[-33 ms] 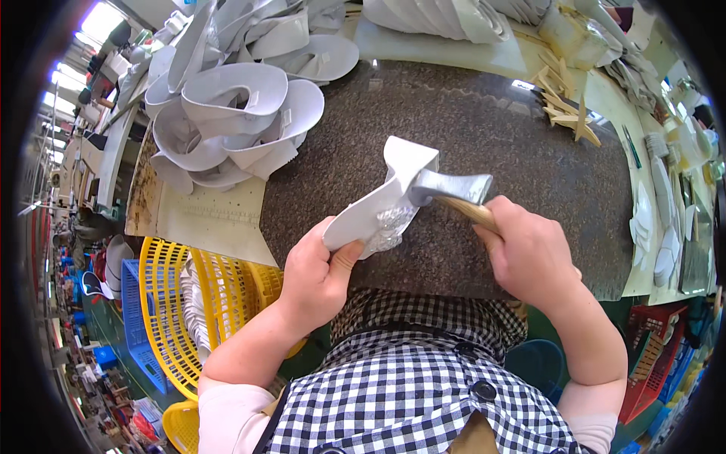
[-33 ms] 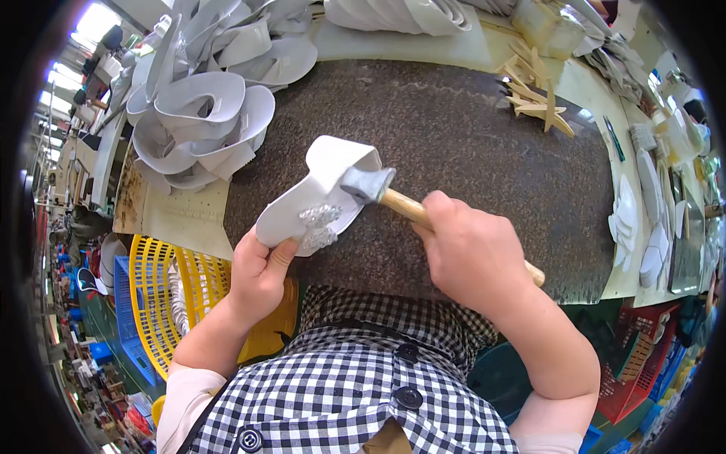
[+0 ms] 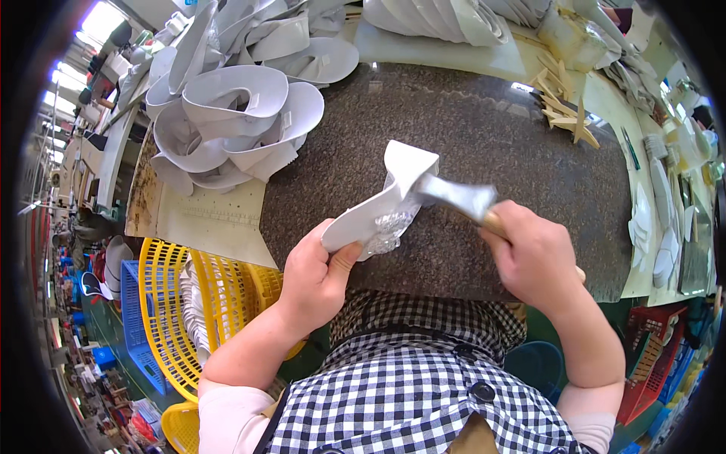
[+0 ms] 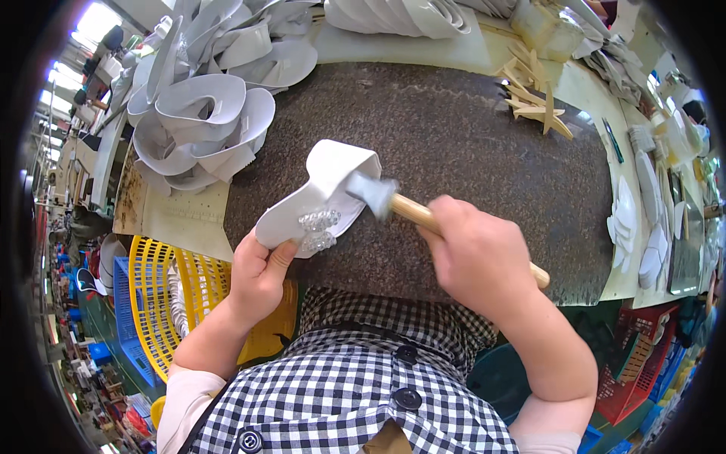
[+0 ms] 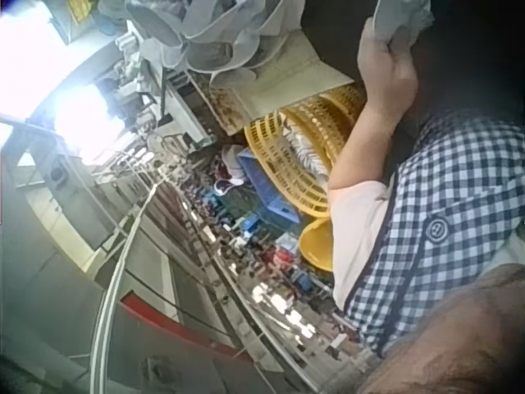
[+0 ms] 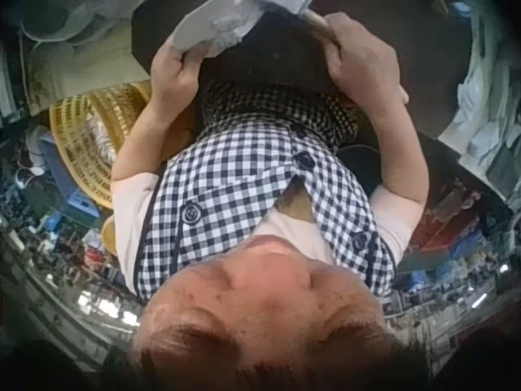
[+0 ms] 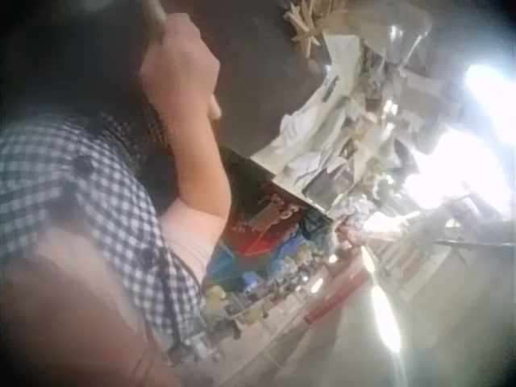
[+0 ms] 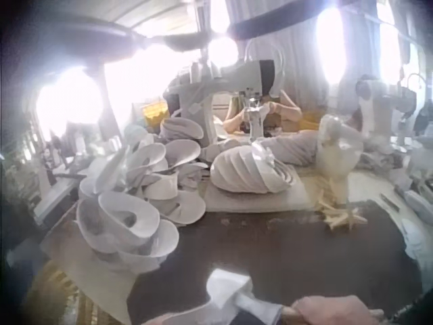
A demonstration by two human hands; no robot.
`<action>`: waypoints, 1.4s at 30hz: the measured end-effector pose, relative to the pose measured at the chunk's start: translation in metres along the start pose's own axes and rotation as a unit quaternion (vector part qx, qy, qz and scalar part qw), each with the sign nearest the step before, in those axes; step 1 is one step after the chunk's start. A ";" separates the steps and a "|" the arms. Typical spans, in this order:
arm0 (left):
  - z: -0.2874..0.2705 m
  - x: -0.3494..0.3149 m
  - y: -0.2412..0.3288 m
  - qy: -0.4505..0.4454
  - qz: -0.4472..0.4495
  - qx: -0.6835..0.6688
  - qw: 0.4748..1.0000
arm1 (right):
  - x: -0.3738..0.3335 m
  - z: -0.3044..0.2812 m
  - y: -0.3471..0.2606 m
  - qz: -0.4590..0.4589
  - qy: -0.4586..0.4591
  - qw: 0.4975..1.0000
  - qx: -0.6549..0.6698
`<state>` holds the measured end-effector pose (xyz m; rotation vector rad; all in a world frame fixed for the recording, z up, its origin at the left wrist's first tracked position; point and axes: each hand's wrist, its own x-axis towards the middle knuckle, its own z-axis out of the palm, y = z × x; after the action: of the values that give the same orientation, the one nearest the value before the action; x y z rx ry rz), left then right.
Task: Assemble and shape shoe upper components by hand and with a hammer.
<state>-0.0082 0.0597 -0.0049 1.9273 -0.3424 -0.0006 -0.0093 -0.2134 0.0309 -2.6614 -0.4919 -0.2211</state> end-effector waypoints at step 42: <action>0.071 -0.013 0.014 -0.151 0.301 0.495 0.801 | -0.063 0.035 -0.006 0.163 0.123 0.951 0.233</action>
<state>-0.0351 -0.0065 -0.0206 2.7496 -1.3851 0.3600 -0.0669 -0.2125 -0.0129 -2.1692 -0.0115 -0.2911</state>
